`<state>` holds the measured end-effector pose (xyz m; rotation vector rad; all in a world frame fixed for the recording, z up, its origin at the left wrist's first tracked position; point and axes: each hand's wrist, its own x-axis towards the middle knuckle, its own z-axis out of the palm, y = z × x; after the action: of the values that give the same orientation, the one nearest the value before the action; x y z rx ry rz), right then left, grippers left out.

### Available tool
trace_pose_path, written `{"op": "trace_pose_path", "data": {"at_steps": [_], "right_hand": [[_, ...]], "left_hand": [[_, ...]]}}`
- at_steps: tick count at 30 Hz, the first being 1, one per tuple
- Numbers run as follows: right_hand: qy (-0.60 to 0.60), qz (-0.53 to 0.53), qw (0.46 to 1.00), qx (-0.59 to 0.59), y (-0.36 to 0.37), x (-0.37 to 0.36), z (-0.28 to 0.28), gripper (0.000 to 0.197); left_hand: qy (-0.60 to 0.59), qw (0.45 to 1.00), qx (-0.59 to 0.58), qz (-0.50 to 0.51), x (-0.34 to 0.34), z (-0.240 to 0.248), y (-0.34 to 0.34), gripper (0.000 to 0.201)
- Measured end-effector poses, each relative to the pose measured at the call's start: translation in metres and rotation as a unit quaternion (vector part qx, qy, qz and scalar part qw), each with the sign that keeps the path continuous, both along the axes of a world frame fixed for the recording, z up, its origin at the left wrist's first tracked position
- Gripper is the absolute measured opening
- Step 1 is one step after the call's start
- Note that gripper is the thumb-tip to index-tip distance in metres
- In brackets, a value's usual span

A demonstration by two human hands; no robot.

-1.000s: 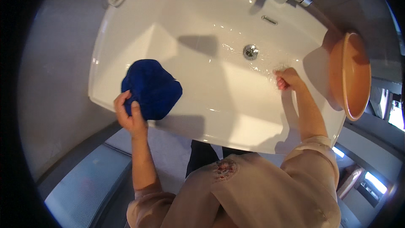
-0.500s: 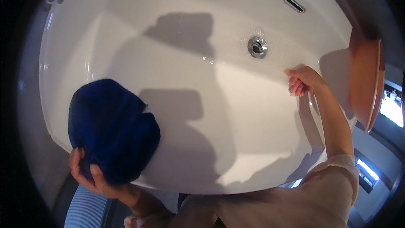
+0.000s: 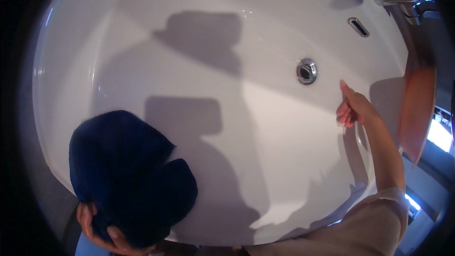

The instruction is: The person washes a blue cloth in a sink, wipes the sink basin and faucet with the damp cloth, and rinses the cloth. Then, the person applies toothpaste from a tube onto a toothbrush and replaces the tube in a cup.

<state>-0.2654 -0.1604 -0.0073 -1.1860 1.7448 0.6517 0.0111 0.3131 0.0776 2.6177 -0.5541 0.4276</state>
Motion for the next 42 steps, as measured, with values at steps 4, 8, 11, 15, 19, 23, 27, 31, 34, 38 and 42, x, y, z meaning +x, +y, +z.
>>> {"op": "trace_pose_path", "data": {"at_steps": [4, 8, 11, 15, 19, 23, 27, 31, 34, 38, 42], "right_hand": [[0.010, -0.009, 1.000, -0.005, 0.003, 0.007, 0.002, 0.084], [0.020, -0.016, 1.000, 0.001, -0.001, 0.004, -0.004, 0.085], [0.024, -0.028, 0.999, 0.002, -0.004, 0.001, -0.006, 0.087], [0.026, -0.026, 0.999, 0.000, -0.002, 0.003, -0.005, 0.087], [0.044, -0.029, 0.999, 0.002, -0.003, 0.002, -0.004, 0.087], [0.036, -0.016, 0.999, -0.001, 0.000, 0.006, -0.005, 0.088], [0.058, 0.268, 0.919, -0.284, 0.003, 0.018, -0.008, 0.078], [-0.201, 0.243, 0.844, -0.433, 0.027, 0.129, 0.002, 0.052], [-0.250, 0.165, 0.880, -0.368, 0.043, 0.208, -0.005, 0.052], [-0.269, 0.137, 0.879, -0.369, 0.065, 0.255, -0.018, 0.051], [-0.336, 0.113, 0.873, -0.335, 0.082, 0.303, -0.003, 0.054]], "left_hand": [[0.055, 0.996, -0.020, 0.065, -0.003, -0.003, 0.020, 0.057], [0.034, 0.998, 0.047, -0.027, -0.002, 0.004, 0.013, 0.061], [0.007, 0.997, 0.069, -0.026, 0.009, 0.001, 0.026, 0.057], [0.014, 1.000, -0.002, -0.015, 0.011, 0.001, 0.014, 0.052], [-0.008, 0.998, -0.047, -0.044, 0.008, -0.002, 0.002, 0.048], [-0.034, 0.991, -0.094, -0.090, 0.008, -0.014, -0.019, 0.043], [-0.058, 0.981, -0.129, -0.129, 0.012, -0.011, -0.030, 0.039], [-0.082, 0.973, -0.150, -0.157, 0.014, -0.015, -0.041, 0.035], [-0.089, 0.968, -0.165, -0.166, 0.017, -0.021, -0.040, 0.033], [-0.098, 0.960, -0.183, -0.186, 0.017, -0.025, -0.043, 0.030], [-0.103, 0.954, -0.198, -0.202, 0.020, -0.029, -0.048, 0.028]]}}
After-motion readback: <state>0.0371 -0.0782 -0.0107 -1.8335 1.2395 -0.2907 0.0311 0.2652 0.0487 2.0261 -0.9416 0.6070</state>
